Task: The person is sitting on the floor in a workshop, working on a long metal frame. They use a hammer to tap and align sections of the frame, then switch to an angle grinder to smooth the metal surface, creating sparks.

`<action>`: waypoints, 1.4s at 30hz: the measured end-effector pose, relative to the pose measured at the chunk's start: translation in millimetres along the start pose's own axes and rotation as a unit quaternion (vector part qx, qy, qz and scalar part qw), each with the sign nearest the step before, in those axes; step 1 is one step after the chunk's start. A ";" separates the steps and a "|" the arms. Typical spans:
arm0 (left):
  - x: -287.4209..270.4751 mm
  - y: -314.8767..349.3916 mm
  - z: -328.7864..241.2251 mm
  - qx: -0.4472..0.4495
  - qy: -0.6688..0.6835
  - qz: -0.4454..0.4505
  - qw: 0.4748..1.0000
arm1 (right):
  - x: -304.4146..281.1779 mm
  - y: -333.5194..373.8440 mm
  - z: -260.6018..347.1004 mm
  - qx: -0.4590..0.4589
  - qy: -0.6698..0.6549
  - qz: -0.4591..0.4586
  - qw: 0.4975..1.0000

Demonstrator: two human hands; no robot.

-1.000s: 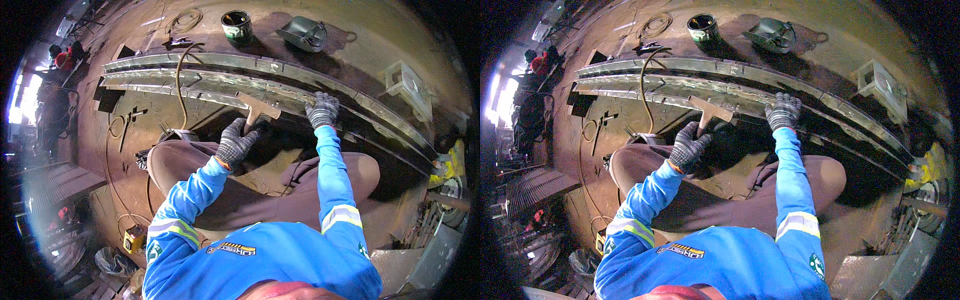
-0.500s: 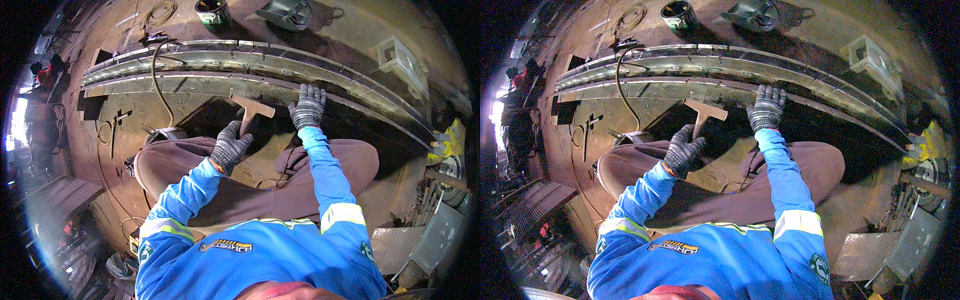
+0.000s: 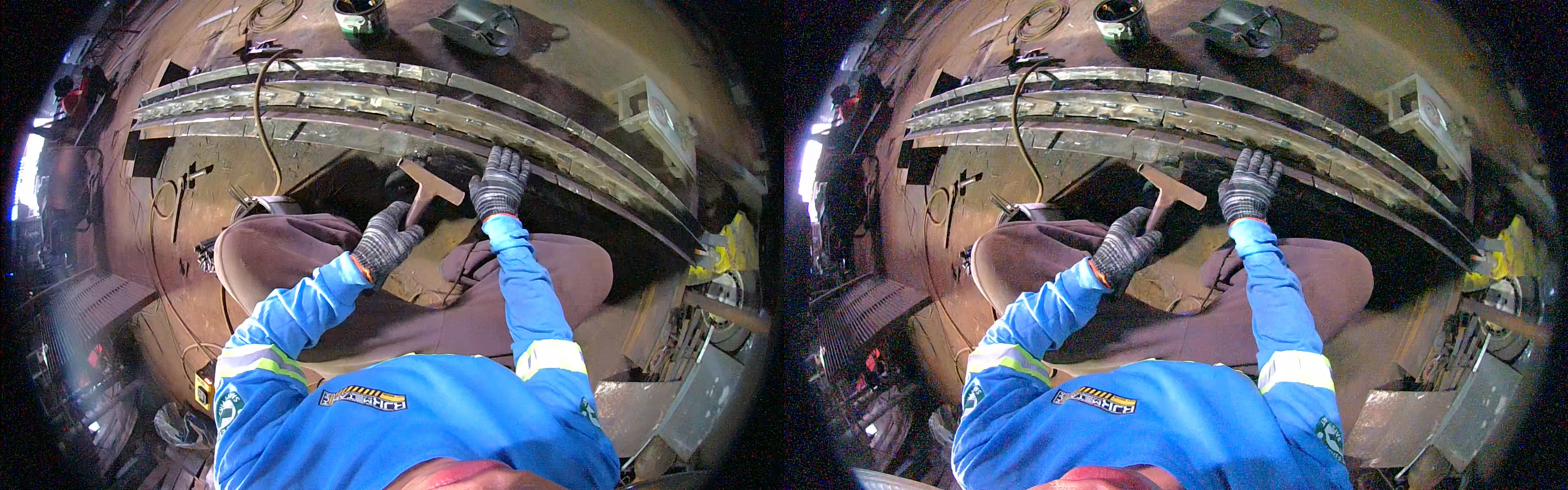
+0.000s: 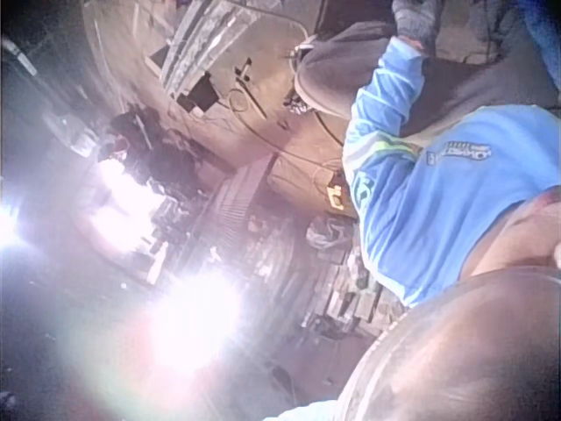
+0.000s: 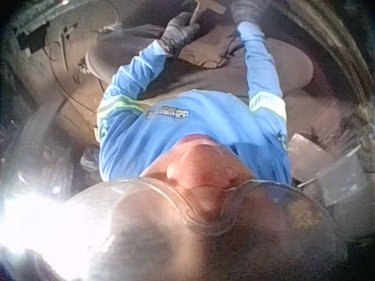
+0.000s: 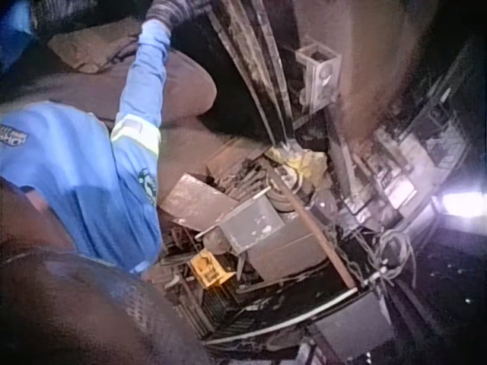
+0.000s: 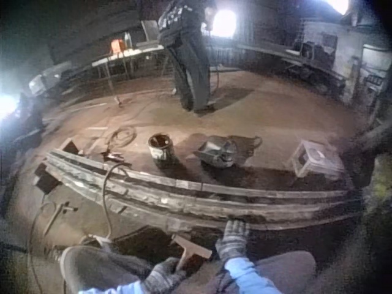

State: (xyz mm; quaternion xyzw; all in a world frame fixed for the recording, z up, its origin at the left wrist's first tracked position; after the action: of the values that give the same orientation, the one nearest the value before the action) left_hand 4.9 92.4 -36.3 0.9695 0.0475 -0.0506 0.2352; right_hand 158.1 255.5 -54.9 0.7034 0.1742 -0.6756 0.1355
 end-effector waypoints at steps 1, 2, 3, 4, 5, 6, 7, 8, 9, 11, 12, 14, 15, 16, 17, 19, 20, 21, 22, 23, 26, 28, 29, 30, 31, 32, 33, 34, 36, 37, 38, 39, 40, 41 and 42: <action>-0.8 0.8 3.7 -0.027 0.002 0.000 1.000 | -0.5 0.7 1.0 0.000 0.001 0.004 1.000; -1.3 2.1 5.5 -0.053 0.003 0.001 0.999 | -1.5 1.0 1.6 0.000 0.003 0.007 1.000; -1.4 3.1 5.2 -0.078 0.005 0.002 0.997 | -4.3 -0.1 1.8 0.000 0.005 0.010 1.000; -2.1 5.5 -1.0 -0.076 0.022 -0.001 0.997 | -8.9 -0.7 3.1 -0.003 0.012 0.002 1.000; -3.1 7.7 -2.2 -0.087 0.053 -0.012 0.995 | -12.6 -0.7 2.5 0.001 -0.029 -0.007 1.000; -4.8 9.9 -2.4 -0.097 0.084 -0.024 0.991 | -20.6 -1.7 4.1 0.002 -0.071 -0.017 0.997; -7.7 10.8 -1.8 -0.107 0.115 -0.036 0.987 | -29.2 -2.0 5.9 0.004 -0.112 -0.027 0.993; -13.5 9.1 -3.3 -0.094 0.121 -0.053 0.987 | -42.8 2.2 9.8 0.007 -0.204 -0.073 0.976; -18.9 6.3 -2.5 -0.083 0.129 -0.069 0.986 | -65.9 5.9 26.8 -0.045 -0.298 -0.080 0.950; -28.8 -0.3 -7.1 -0.022 0.193 -0.091 0.977 | -77.1 27.3 70.3 -0.139 -0.480 0.055 0.864; -32.6 2.0 -10.2 -0.045 0.266 -0.105 0.957 | -80.6 46.0 95.8 -0.138 -0.551 0.177 0.804; -41.1 5.4 -29.4 0.030 0.212 -0.100 0.972 | -68.3 74.7 131.2 -0.213 -0.578 0.208 0.759; -47.1 9.6 -42.5 0.136 0.074 -0.111 0.982 | -68.5 78.0 137.4 -0.174 -0.602 0.163 0.762; -50.9 18.0 -54.8 0.236 -0.036 -0.137 0.961 | -72.9 72.2 139.9 -0.180 -0.581 0.118 0.785; -58.5 11.5 -38.1 0.166 0.129 -0.145 0.967 | -78.4 65.0 140.2 -0.186 -0.559 0.073 0.805; -55.8 6.7 -16.9 0.016 0.443 -0.142 0.885 | -81.6 54.5 141.4 -0.208 -0.503 0.067 0.836; -59.2 9.6 -23.1 0.050 0.401 -0.163 0.900 | -83.8 48.4 140.3 -0.219 -0.475 0.064 0.850; -61.7 10.5 -28.8 0.065 0.367 -0.161 0.914 | -89.8 41.6 139.4 -0.245 -0.479 0.052 0.841; -65.1 11.5 -34.1 0.079 0.332 -0.159 0.926 | -95.9 34.5 137.8 -0.271 -0.483 0.040 0.832; -68.6 12.1 -38.7 0.092 0.297 -0.156 0.938 | -103.2 27.5 136.4 -0.296 -0.486 0.028 0.822; -70.0 10.0 -43.5 0.120 0.115 -0.139 0.976 | -101.0 1.5 131.7 -0.283 -0.357 0.036 0.889; -47.3 14.6 -53.6 0.083 0.151 -0.057 0.983 | -94.6 -20.1 133.1 -0.290 -0.305 0.001 0.907; -34.1 13.4 -52.4 0.138 0.019 -0.032 0.990 | -77.8 -31.3 129.4 -0.256 -0.289 0.074 0.919; -18.8 11.5 -34.6 0.143 -0.137 -0.023 0.980 | -70.5 -39.4 133.1 -0.250 -0.298 0.069 0.918; -4.2 11.9 -16.0 0.143 -0.289 -0.013 0.946 | -63.6 -44.8 137.5 -0.244 -0.308 0.065 0.917; 9.6 21.4 -20.5 0.175 -0.322 0.037 0.930 | -74.2 -43.0 148.8 -0.269 -0.319 0.052 0.907; 21.9 31.5 -24.1 0.207 -0.353 0.087 0.908 | -87.2 -40.5 162.2 -0.293 -0.330 0.039 0.896; 30.0 36.2 -12.3 0.202 -0.373 0.116 0.898 | -107.7 -32.9 179.8 -0.352 -0.321 0.038 0.878; 42.1 38.7 4.2 0.150 -0.414 0.184 0.879 | -156.4 -16.5 200.1 -0.474 -0.349 -0.074 0.805; 43.4 38.5 8.0 0.156 -0.424 0.192 0.871 | -176.0 -7.5 206.3 -0.527 -0.366 -0.147 0.753; 40.6 34.2 7.5 0.160 -0.421 0.177 0.875 | -175.6 -9.2 216.1 -0.562 -0.279 -0.101 0.772; 36.2 32.5 0.2 0.159 -0.422 0.162 0.878 | -166.9 -18.7 216.4 -0.560 -0.288 -0.094 0.772; 35.2 29.2 -4.9 0.167 -0.417 0.151 0.880 | -143.8 -34.2 212.5 -0.554 -0.289 -0.083 0.776; 26.2 30.9 -6.8 0.142 -0.412 0.128 0.891 | -127.6 -44.2 219.2 -0.559 -0.301 -0.074 0.769; 23.5 27.5 -17.4 0.141 -0.404 0.117 0.896 | -107.1 -69.6 209.3 -0.457 -0.246 0.012 0.855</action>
State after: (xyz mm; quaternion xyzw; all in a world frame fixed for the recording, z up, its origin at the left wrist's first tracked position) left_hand 32.7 77.7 -11.3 0.8871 -0.1726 -0.4163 0.0995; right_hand -63.6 222.5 44.5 0.3756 0.4158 -0.6691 0.4882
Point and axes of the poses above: each hand's wrist, its own y-axis away from the middle knuckle, its own x-axis out of the palm, z = x × y, the point moved 8 cm from there along -y, towards the middle knuckle, and after that the axes turned 7 degrees about -x, right-handed, at the moved point
